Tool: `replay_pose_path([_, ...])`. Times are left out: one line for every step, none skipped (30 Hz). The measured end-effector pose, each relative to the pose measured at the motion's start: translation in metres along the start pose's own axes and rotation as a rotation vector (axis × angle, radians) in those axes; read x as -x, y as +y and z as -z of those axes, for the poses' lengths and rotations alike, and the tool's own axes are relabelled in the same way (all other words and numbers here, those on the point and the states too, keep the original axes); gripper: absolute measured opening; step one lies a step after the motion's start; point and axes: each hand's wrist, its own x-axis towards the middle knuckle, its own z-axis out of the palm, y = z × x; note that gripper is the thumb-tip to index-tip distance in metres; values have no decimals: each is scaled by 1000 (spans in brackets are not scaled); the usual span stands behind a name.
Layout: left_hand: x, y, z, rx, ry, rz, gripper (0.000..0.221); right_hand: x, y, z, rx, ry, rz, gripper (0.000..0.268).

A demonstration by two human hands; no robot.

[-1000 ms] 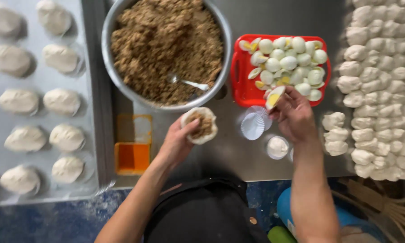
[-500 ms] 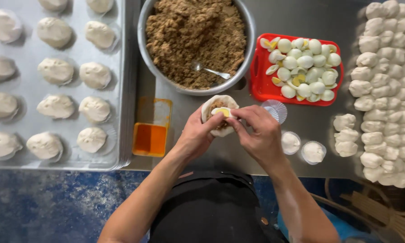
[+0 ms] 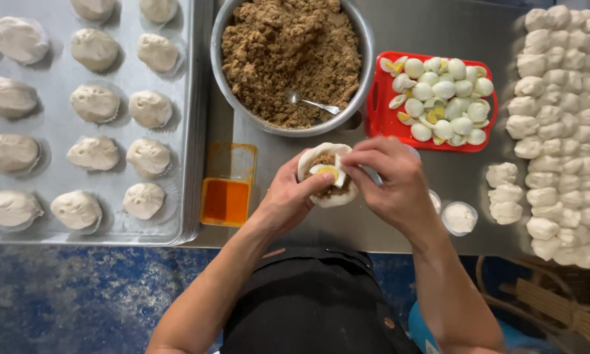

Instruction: Preparing and filling steamed buns with meat filling and hard-boiled egg.

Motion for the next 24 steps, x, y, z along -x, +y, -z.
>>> replay_pose_path([0,1,-3,-1,-6,2,47,2,0,1,4,5,-1,13])
replay_pose_path([1,2,-6,24,8,-27,47,5,-1,1,-19,51,26,12])
replay_pose_path([3,4,-9,50,29,-59,46,7,-2,0,-46,92,53,12])
replay_pose_path([2,3,-12,49,30,-59,46,14,-1,-4,-47,93,54,12])
replay_pose_path([2,1,-14,103,75,-129,45,20,1,-8,-147,149,-114,15])
replay_pose_path([1,0,-16,157,120,-199,44,27,2,-13,-248,201,-283,18])
replay_pose_path([0,-1,-18,155,123,-205,44,29,1,-20,-251,197,-278,18])
replay_pose_path([-2,-3,-19,162,161,-237,43,31,1,-26,-394,199,-390,23])
replay_pose_path([-1,-7,-21,170,202,-260,41,36,0,-33,-536,201,-512,28])
replay_pose_path([-1,-8,-23,170,208,-257,41,38,2,-42,-538,198,-518,28])
replay_pose_path([-2,-10,-26,145,217,-262,41,41,6,-49,-587,223,-504,28])
replay_pose_path([-3,-13,-29,119,225,-267,41,44,10,-55,-634,248,-488,29])
replay_pose_path([-4,-16,-29,119,222,-258,41,49,12,-54,-632,255,-495,29])
replay_pose_path([-4,-19,-30,110,203,-276,42,53,14,-52,-506,294,-427,24])
replay_pose_path([-6,-20,-30,98,180,-299,42,55,17,-50,-381,332,-355,21])
replay_pose_path([-6,-19,-31,96,174,-294,42,56,21,-45,-379,340,-357,21])
replay_pose_path([-5,-19,-32,89,164,-256,43,58,24,-41,-354,318,-397,20])
replay_pose_path([-3,-18,-32,82,154,-219,43,60,27,-37,-330,296,-438,21])
replay_pose_path([-3,-19,-31,80,151,-216,43,58,33,-34,-331,300,-438,21])
replay_pose_path([-3,-20,-30,68,110,-196,44,57,38,-31,-544,248,-514,22])
replay_pose_path([-2,-21,-28,58,71,-175,44,55,43,-28,-757,193,-589,24])
replay_pose_path([-3,-20,-29,56,69,-171,44,55,45,-25,-758,197,-590,24])
replay_pose_path([-3,-19,-31,18,92,-138,45,55,48,-23,-847,162,-577,23])
replay_pose_path([-3,-18,-32,-19,114,-104,46,55,50,-21,-935,126,-563,23])
